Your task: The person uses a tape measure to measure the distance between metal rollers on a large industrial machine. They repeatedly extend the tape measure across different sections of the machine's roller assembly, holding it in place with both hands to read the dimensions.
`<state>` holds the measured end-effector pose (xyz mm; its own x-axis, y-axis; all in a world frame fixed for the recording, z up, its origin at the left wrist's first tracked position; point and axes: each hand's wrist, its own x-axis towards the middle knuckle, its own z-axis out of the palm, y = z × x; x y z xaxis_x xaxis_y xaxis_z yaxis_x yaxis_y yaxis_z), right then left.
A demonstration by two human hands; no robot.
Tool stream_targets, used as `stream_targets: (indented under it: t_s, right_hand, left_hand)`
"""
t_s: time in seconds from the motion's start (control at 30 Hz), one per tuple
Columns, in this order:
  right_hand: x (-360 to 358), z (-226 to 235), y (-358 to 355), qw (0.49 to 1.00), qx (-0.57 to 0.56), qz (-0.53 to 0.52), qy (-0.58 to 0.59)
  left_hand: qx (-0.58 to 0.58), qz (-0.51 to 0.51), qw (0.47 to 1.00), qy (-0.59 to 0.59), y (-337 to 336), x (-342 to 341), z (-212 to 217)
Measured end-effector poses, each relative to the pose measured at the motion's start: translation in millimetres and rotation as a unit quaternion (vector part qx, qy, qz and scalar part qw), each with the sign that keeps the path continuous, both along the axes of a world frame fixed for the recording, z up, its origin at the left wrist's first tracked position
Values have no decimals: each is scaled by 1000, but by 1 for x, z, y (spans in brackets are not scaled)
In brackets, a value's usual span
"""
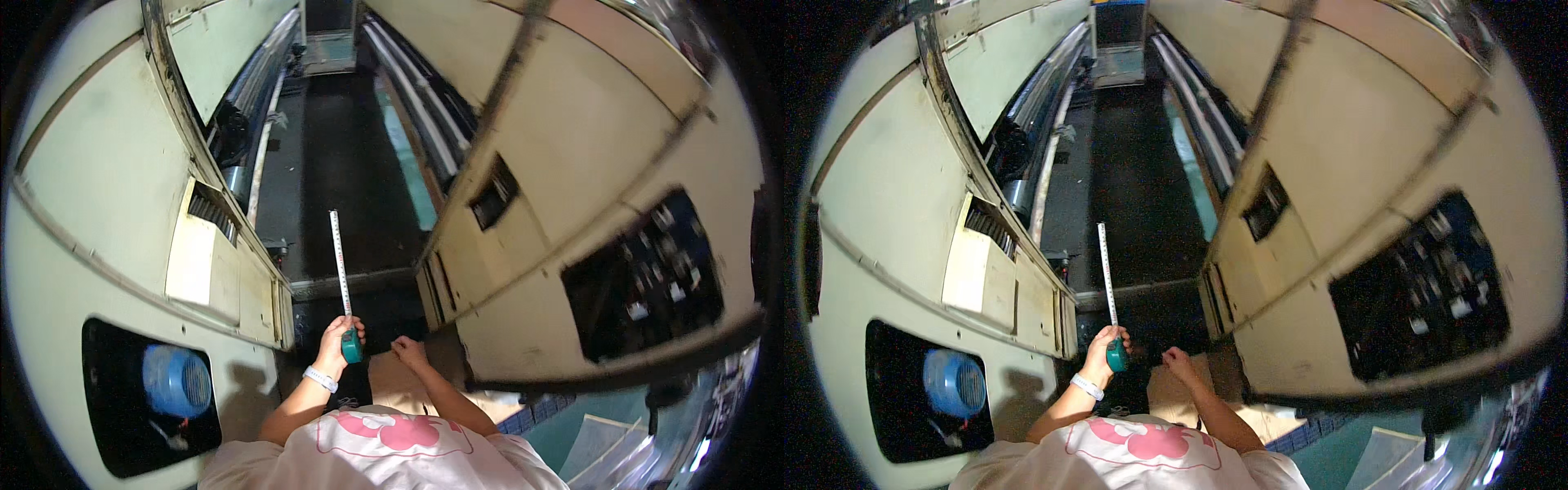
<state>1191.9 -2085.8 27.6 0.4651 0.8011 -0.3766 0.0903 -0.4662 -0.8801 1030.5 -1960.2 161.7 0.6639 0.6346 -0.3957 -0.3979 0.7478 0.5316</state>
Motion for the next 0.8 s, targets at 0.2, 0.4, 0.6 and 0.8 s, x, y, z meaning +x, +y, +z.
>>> stream_targets:
  t_s: [0.2,0.4,0.6,0.8]
  right_hand:
    - [28,16,171,986,111,47,118]
    - [101,126,293,961,153,-181,142]
    - [189,157,422,955,204,-176,127]
    - [273,125,539,945,224,-190,142]
  left_hand:
    - [-56,15,997,-47,151,86,-46]
    - [65,-137,988,1,301,181,23]
    - [284,-411,860,106,429,261,25]
    - [481,-564,657,138,584,374,35]
